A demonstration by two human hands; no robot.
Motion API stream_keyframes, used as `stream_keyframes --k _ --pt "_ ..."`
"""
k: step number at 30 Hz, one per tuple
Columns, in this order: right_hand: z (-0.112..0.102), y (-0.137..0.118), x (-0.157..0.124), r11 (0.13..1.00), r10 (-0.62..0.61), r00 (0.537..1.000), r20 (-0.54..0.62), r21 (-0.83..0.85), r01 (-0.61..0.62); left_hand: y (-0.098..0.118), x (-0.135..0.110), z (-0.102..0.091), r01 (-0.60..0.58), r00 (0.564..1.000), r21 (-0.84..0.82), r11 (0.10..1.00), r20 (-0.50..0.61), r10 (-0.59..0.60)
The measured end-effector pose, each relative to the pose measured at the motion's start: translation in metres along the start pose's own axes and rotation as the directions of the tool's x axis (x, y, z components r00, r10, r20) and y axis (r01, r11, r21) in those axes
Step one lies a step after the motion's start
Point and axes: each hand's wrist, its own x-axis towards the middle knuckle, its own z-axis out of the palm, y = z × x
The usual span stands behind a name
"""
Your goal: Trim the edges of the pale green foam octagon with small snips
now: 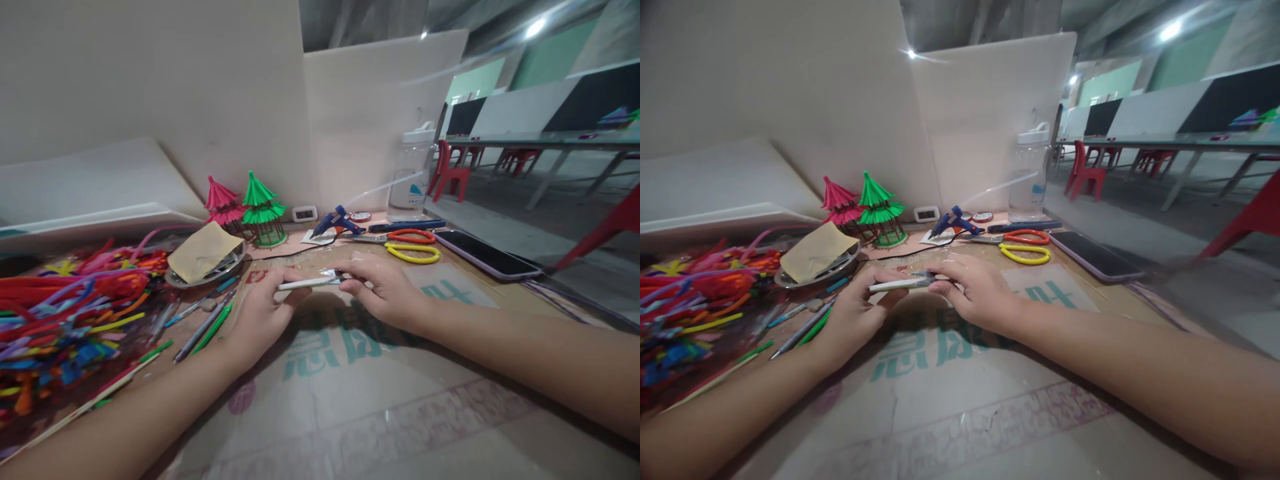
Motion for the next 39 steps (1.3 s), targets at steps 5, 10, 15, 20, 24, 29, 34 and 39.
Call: stream_keyframes --k 5,10,15,20,24,29,34,39 --pt "-0.002 -0.003 0.001 0.999 -0.023 1.0 0.0 -0.022 0.023 -0.004 0.0 0.0 -0.066 0.998 -0.006 0.998 -0.006 0.066" --pt "0.0 -0.001 0.001 1.0 -0.016 1.0 0.009 0.0 0.016 -0.004 -0.001 0.0 -0.079 0.997 -0.006 0.997 0.016 0.079" --pt "0.003 0.004 0.0 0.99 0.123 0.992 -0.033 0.072 -0.12 0.001 0.0 0.0 0.056 0.998 0.031 0.998 0.027 -0.057" --pt "0.002 0.013 0.0 0.989 0.141 0.989 -0.044 0.049 -0.139 0.001 0.004 0.001 0.12 0.992 0.031 0.992 0.036 -0.121" --pt "-0.001 0.014 0.0 0.998 0.045 0.998 -0.04 -0.045 -0.046 0.001 0.004 0.0 0.119 0.992 0.06 0.991 0.032 -0.121" --pt "-0.003 0.01 0.001 0.995 0.002 0.999 -0.038 -0.095 -0.006 0.006 0.002 -0.001 0.106 0.991 0.063 0.992 0.073 -0.11" --pt "-0.004 0.008 0.0 0.993 -0.007 1.0 -0.024 -0.114 0.004 0.011 0.001 -0.002 0.065 0.994 0.074 0.995 0.078 -0.071" --pt "-0.004 0.007 0.0 0.994 -0.037 0.999 -0.039 -0.109 0.032 0.01 0.001 -0.002 0.055 0.995 0.099 0.994 0.083 -0.063"
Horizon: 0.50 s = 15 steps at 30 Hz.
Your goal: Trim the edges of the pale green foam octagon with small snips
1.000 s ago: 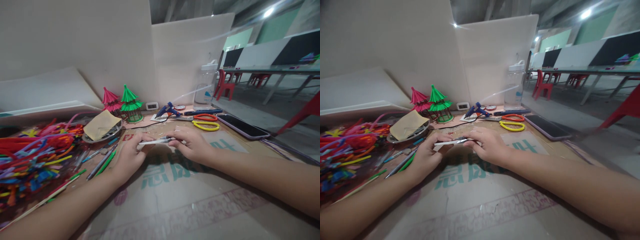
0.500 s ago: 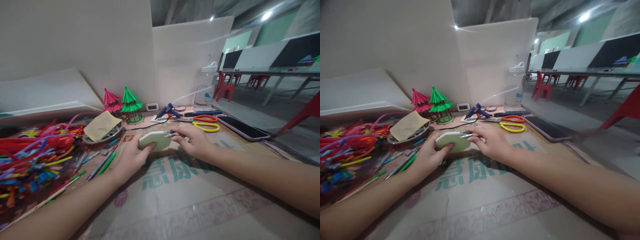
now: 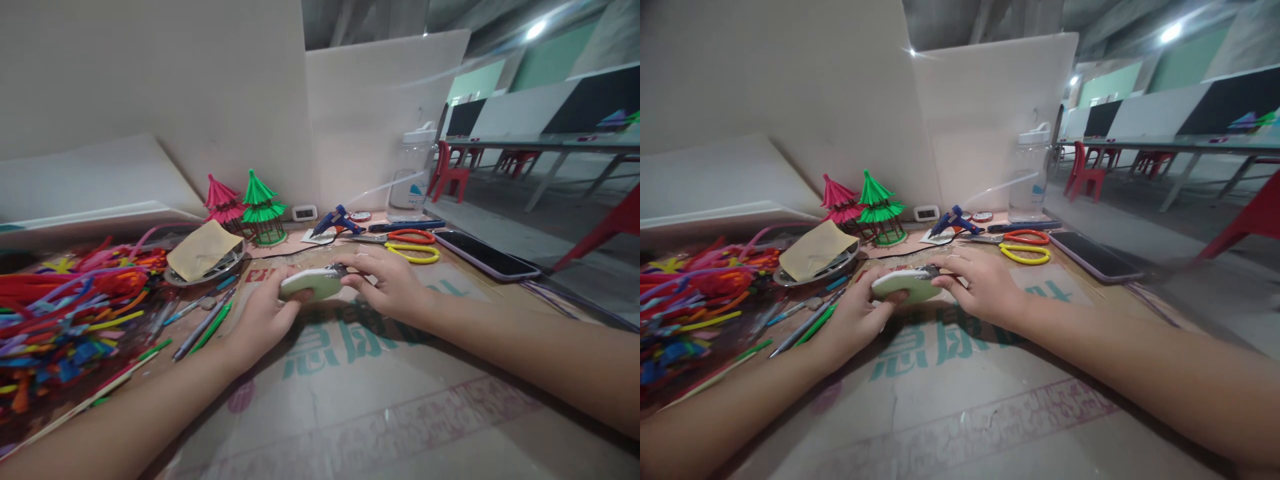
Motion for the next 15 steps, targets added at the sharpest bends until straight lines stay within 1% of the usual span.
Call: stream_keyframes --k 6,10,15 --pt "0.0014 0.0025 -0.0004 1.0 -0.002 1.0 -0.004 0.006 0.002 -0.0011 -0.0006 0.0005 0.012 1.0 0.002 1.0 0.001 -0.012" --pt "0.0023 0.003 -0.0009 1.0 0.004 1.0 -0.013 0.029 -0.004 -0.0025 -0.0006 0.0011 0.001 1.0 0.014 1.0 -0.006 -0.001" --pt "0.0031 0.0038 -0.0002 0.997 0.05 0.999 -0.01 0.059 -0.049 -0.0032 0.0006 0.0014 0.025 1.0 -0.004 1.0 0.002 -0.025"
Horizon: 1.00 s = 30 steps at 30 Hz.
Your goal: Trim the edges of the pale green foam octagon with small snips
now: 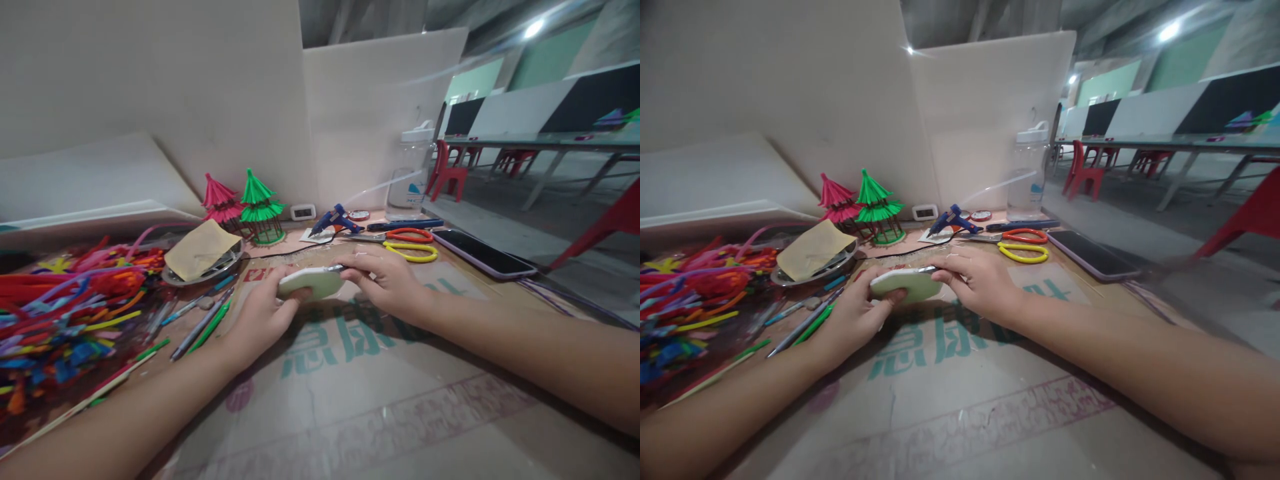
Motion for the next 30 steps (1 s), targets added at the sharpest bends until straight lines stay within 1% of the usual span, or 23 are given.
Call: stream_keyframes --k 3,5,10,13,16,19,30 --pt "0.0 0.002 0.001 0.997 0.07 0.997 -0.019 0.045 -0.069 0.0 0.001 0.0 0.027 0.999 -0.017 0.999 -0.016 -0.028" --pt "0.0 0.002 0.001 0.995 0.08 0.997 -0.015 0.054 -0.079 0.001 0.001 0.001 0.029 0.999 -0.019 0.999 -0.029 -0.029" --pt "-0.002 -0.004 0.0 0.999 -0.009 1.0 0.026 -0.032 0.009 0.001 -0.001 0.0 -0.011 1.0 0.029 1.0 -0.021 0.012" --pt "-0.003 -0.008 0.001 0.998 -0.04 0.999 0.029 -0.051 0.041 0.003 -0.002 -0.001 -0.061 0.998 0.056 0.997 0.003 0.061" --pt "-0.004 -0.01 0.001 0.995 -0.065 0.998 0.027 -0.072 0.067 0.005 -0.003 -0.002 -0.085 0.996 0.056 0.995 0.011 0.084" --pt "-0.003 -0.009 0.0 0.993 -0.073 0.997 0.023 -0.093 0.075 0.006 -0.004 -0.002 -0.085 0.996 0.059 0.995 0.019 0.084" --pt "-0.002 -0.004 0.0 0.996 -0.077 0.996 0.048 -0.04 0.079 0.004 -0.003 0.0 -0.082 0.997 0.054 0.995 0.009 0.081"
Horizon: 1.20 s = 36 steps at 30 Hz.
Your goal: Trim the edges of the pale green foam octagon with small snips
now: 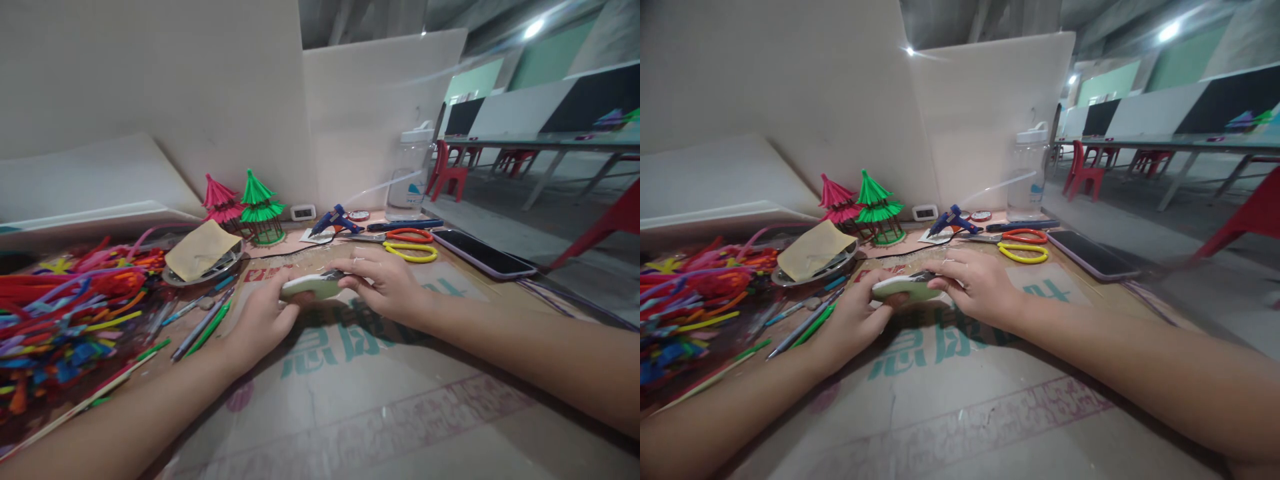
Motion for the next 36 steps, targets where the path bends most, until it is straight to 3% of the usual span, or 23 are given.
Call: stream_keyframes --k 11,25,36 --pt "0.001 0.001 0.001 0.992 0.098 0.995 -0.038 0.086 -0.094 -0.004 0.002 0.001 0.068 0.998 0.001 0.998 -0.015 -0.068" --pt "-0.001 -0.012 0.005 0.999 -0.018 1.0 -0.014 -0.034 0.018 -0.001 -0.002 0.0 -0.089 0.996 0.049 0.995 0.013 0.089" --pt "-0.003 -0.013 0.005 0.997 -0.046 0.999 0.0 -0.054 0.046 0.002 -0.002 0.0 -0.122 0.993 0.094 0.988 0.015 0.121"
